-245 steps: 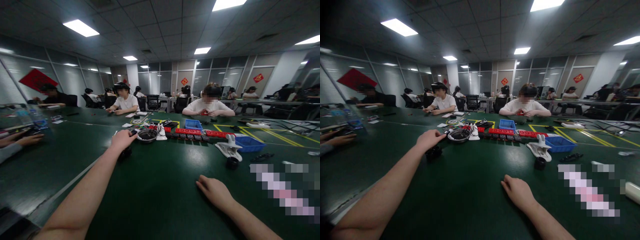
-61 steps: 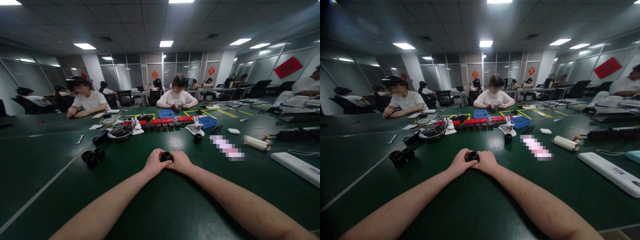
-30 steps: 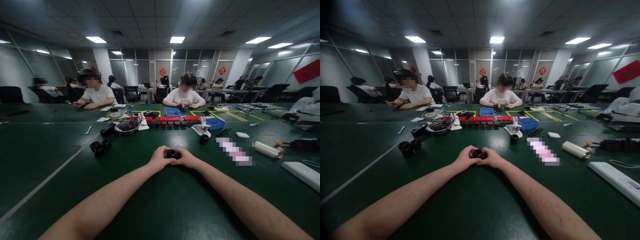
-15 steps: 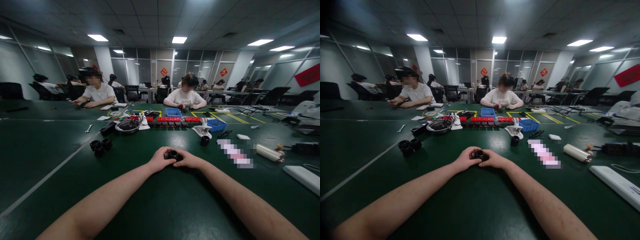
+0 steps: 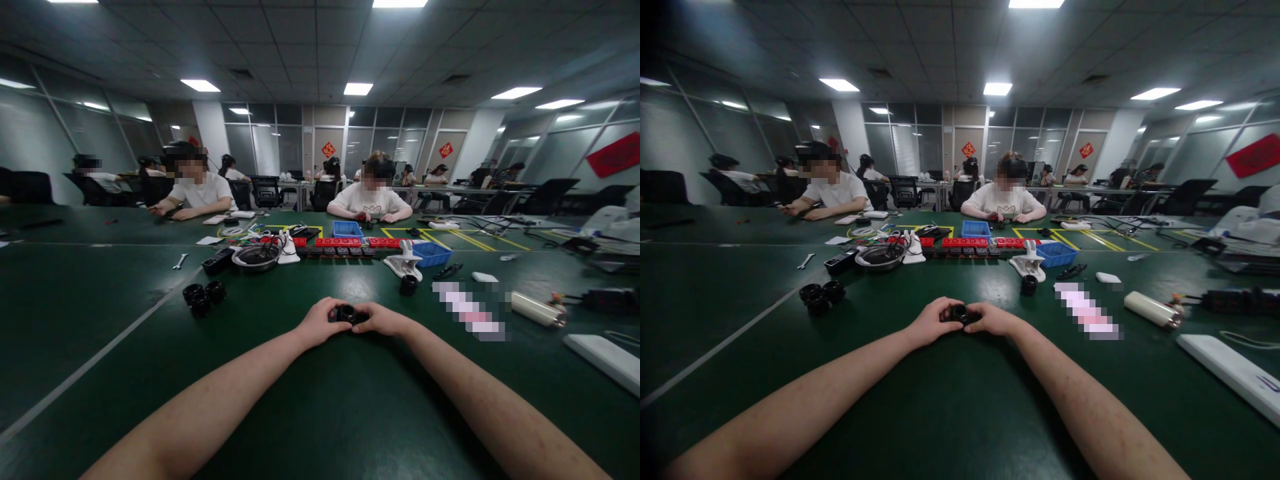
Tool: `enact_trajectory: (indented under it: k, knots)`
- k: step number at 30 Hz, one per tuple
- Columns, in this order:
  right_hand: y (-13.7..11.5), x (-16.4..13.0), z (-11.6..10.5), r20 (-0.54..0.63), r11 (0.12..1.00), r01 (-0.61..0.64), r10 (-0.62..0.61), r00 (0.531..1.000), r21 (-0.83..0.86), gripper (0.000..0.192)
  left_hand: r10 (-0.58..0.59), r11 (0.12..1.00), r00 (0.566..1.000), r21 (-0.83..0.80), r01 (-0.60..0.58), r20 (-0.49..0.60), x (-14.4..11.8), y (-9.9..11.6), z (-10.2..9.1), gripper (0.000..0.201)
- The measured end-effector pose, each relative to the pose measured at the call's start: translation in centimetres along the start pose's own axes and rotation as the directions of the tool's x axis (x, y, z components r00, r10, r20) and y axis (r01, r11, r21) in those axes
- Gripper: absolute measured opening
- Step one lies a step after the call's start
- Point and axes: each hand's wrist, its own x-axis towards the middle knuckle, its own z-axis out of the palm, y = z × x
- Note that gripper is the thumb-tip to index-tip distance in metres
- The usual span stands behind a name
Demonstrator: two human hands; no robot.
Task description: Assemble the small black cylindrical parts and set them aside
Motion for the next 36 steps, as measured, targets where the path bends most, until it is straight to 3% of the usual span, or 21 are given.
enact_trajectory:
  k: [3, 6, 8, 10, 12, 15, 18, 27, 36]
  knots:
    - [0.1, 0.2, 0.7, -0.129, 0.990, -0.063, 0.047, 0.991, -0.125, 0.032, -0.060, 0.998, 0.998, -0.006, 0.060, -0.036, -0.1, 0.2, 0.3, 0.037]
    - [0.3, 0.8, 2.1, -0.361, 0.919, -0.204, 0.073, 0.930, -0.339, 0.034, -0.133, 0.991, 0.986, -0.001, 0.133, -0.100, 0.0, 0.1, 0.8, 0.036]
    - [0.3, 1.1, 3.0, -0.476, 0.854, -0.267, 0.026, 0.879, -0.447, 0.034, -0.148, 0.988, 0.979, 0.011, 0.151, -0.137, 0.1, 0.0, 1.1, 0.034]
    - [0.2, 1.3, 3.4, -0.503, 0.839, -0.253, -0.028, 0.864, -0.482, 0.034, -0.139, 0.990, 0.978, 0.015, 0.143, -0.154, 0.1, -0.2, 1.2, 0.033]
    - [0.0, 1.2, 3.1, -0.421, 0.893, -0.152, -0.046, 0.906, -0.424, 0.035, -0.112, 0.993, 0.983, 0.010, 0.115, -0.143, 0.2, -0.3, 1.1, 0.032]
    - [-0.2, 0.6, 1.6, -0.157, 0.989, 0.007, -0.031, 0.987, -0.149, 0.042, -0.061, 0.998, 0.995, -0.013, 0.061, -0.081, 0.1, -0.3, 0.8, 0.032]
    - [-0.2, 0.0, 0.3, -0.001, 0.999, 0.019, -0.019, 1.000, 0.045, 0.043, -0.050, 0.998, 0.999, -0.048, 0.049, -0.012, 0.1, -0.2, 0.4, 0.035]
    - [0.5, 0.3, 0.4, 0.001, 0.998, 0.010, -0.011, 1.000, 0.069, 0.035, 0.063, 0.998, 0.998, -0.025, -0.062, 0.030, 0.1, -0.4, -0.3, 0.038]
    - [0.4, 0.1, 0.4, -0.037, 1.000, -0.012, 0.013, 0.999, 0.023, 0.034, -0.002, 0.998, 0.994, -0.057, 0.008, 0.110, 0.4, -0.8, -0.8, 0.043]
